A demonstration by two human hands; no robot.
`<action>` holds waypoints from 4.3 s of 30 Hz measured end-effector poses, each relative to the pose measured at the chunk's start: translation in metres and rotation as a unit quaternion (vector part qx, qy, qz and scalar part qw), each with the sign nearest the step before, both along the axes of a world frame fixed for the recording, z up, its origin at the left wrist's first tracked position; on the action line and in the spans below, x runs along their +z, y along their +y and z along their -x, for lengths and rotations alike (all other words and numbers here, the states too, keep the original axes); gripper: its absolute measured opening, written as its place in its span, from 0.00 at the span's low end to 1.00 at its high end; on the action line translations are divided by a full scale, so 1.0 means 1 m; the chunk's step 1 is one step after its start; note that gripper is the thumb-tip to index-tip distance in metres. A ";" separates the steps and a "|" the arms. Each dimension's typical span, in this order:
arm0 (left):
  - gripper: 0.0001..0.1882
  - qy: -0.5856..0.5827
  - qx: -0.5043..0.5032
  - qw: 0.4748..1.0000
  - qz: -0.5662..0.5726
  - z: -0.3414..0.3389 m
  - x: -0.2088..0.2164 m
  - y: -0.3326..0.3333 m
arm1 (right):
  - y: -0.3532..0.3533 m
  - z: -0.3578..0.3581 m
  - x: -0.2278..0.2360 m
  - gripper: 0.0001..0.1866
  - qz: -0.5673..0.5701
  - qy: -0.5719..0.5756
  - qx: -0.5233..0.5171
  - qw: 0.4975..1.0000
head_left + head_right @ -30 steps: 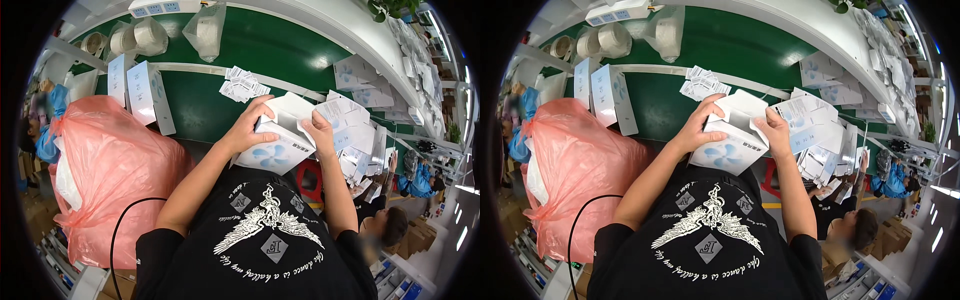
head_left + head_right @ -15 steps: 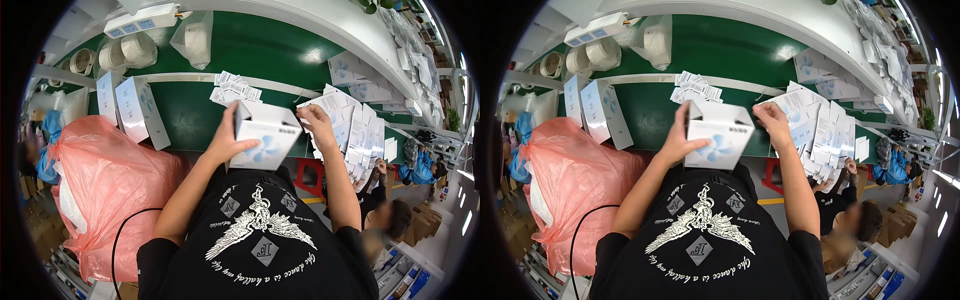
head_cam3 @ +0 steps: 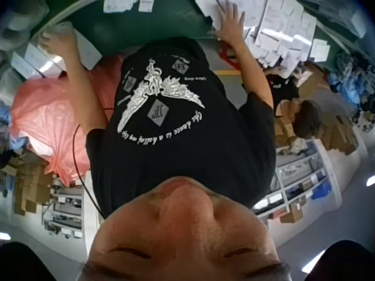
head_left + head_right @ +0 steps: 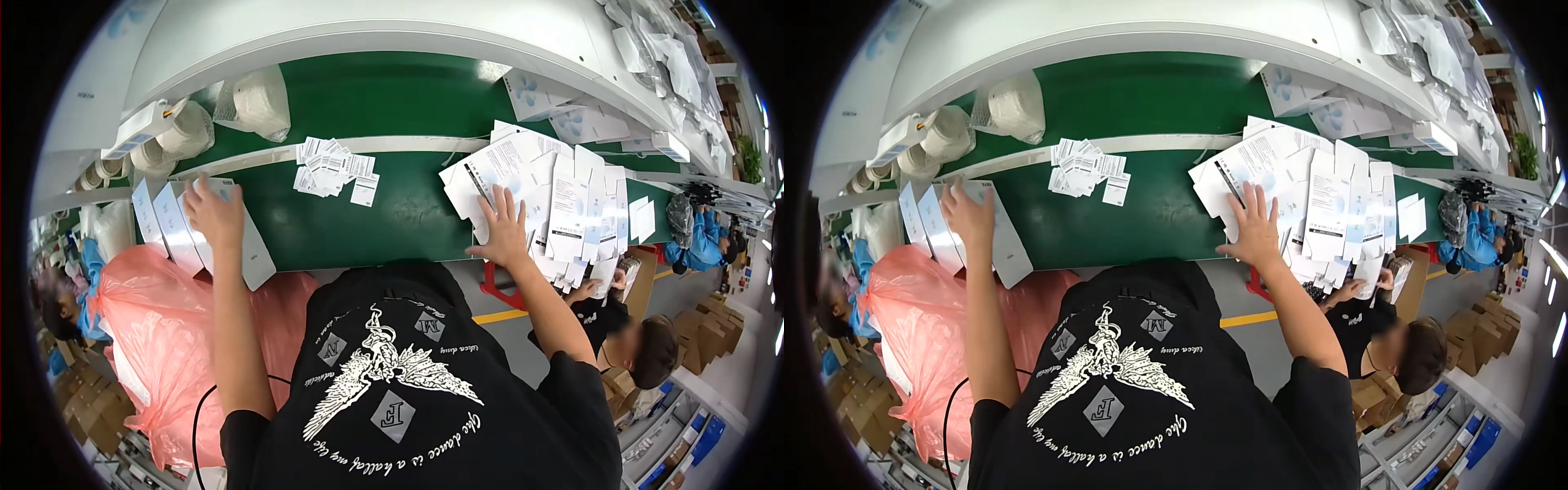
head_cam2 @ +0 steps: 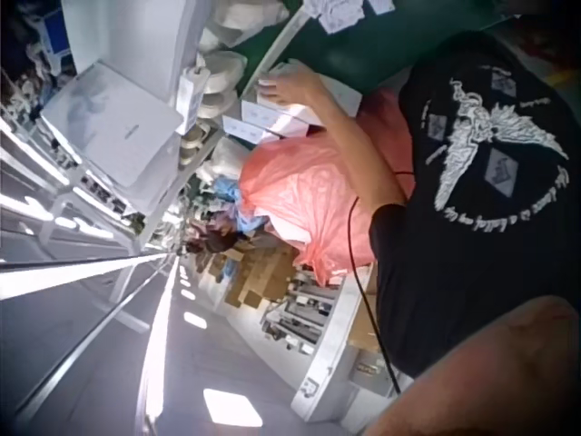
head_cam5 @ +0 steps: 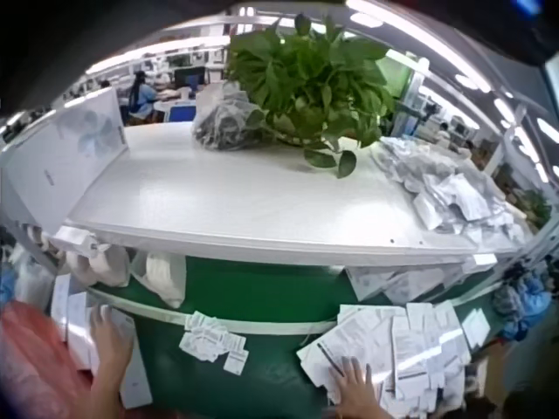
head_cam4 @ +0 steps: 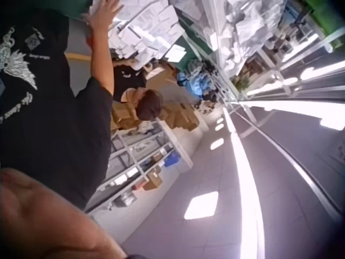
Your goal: Packing electronic components and manuals into boxes on an assembly line.
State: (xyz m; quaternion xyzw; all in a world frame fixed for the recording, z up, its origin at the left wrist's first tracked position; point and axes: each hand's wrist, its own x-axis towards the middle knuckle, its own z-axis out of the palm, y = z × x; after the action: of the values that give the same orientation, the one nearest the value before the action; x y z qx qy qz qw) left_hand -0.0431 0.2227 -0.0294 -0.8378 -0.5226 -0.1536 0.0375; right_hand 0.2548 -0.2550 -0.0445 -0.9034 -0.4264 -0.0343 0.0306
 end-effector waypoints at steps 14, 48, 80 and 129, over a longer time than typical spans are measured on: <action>0.51 -0.245 -0.499 0.792 0.251 -0.257 0.058 -0.213 | -0.066 -0.009 0.182 0.19 -0.347 0.113 -0.056 0.929; 0.67 -0.251 -0.613 0.628 0.409 -0.069 0.056 -0.146 | 0.162 0.106 0.174 0.38 0.132 0.250 -0.034 0.959; 0.36 -0.376 -0.500 0.573 0.529 -0.074 0.013 -0.151 | 0.102 0.070 0.047 0.18 -0.401 0.647 -0.219 0.611; 0.30 -0.087 -0.128 0.988 -0.024 -0.080 0.007 -0.065 | -0.254 -0.289 -0.031 0.54 0.021 0.128 -0.582 0.803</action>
State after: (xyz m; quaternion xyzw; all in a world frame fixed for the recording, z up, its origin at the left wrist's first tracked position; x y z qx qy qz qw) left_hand 0.0369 0.1582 -0.0224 -0.8800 -0.4086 -0.2419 -0.0081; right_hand 0.5434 -0.5085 -0.0751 -0.9785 0.1863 0.0793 0.0397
